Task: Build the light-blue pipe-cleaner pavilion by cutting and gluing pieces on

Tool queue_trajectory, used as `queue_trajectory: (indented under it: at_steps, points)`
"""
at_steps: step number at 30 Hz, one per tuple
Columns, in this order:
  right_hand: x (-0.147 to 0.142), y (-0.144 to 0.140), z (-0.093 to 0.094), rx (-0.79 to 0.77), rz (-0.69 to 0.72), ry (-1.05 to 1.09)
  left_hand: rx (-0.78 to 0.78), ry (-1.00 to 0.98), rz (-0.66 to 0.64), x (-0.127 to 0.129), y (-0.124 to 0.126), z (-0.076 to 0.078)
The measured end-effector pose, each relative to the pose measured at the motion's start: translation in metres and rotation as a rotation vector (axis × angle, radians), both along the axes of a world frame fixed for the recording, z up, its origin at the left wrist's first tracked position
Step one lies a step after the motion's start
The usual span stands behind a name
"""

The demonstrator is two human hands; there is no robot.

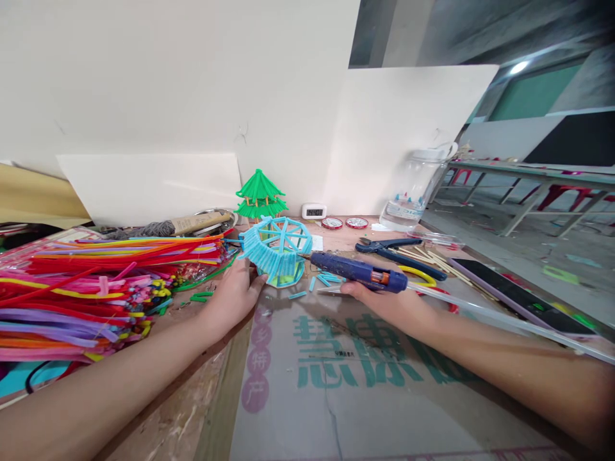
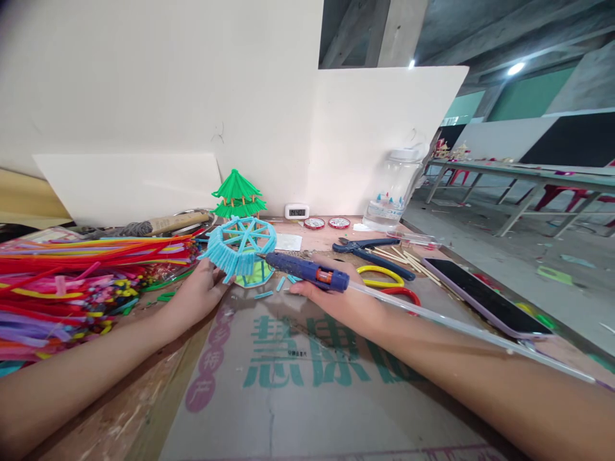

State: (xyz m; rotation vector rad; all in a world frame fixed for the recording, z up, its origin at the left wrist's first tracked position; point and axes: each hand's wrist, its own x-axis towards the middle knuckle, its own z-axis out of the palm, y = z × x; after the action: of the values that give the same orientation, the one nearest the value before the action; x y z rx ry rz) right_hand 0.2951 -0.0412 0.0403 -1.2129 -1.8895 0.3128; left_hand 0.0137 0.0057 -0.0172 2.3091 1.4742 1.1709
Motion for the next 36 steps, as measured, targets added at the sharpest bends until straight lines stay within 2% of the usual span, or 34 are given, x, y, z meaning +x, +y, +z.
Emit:
queue_trajectory:
  at_steps: [8, 17, 28, 36]
  points:
    - [0.0004, -0.0003, 0.0, -0.025, 0.065, 0.006, -0.006, 0.051, 0.035, -0.0002, -0.0019, 0.0007]
    - [0.0012, 0.0001, -0.001, -0.028, 0.044, -0.011, -0.035, 0.055, 0.02, -0.0009, -0.0018, 0.0032]
    - [0.0023, -0.0004, -0.0034, -0.082, 0.092, 0.019, -0.01, 0.045, -0.009, 0.0001, -0.0009, 0.0034]
    - [0.001, -0.0014, -0.0035, -0.088, 0.072, 0.017, -0.015, -0.005, -0.024, -0.0009, 0.0011, -0.0005]
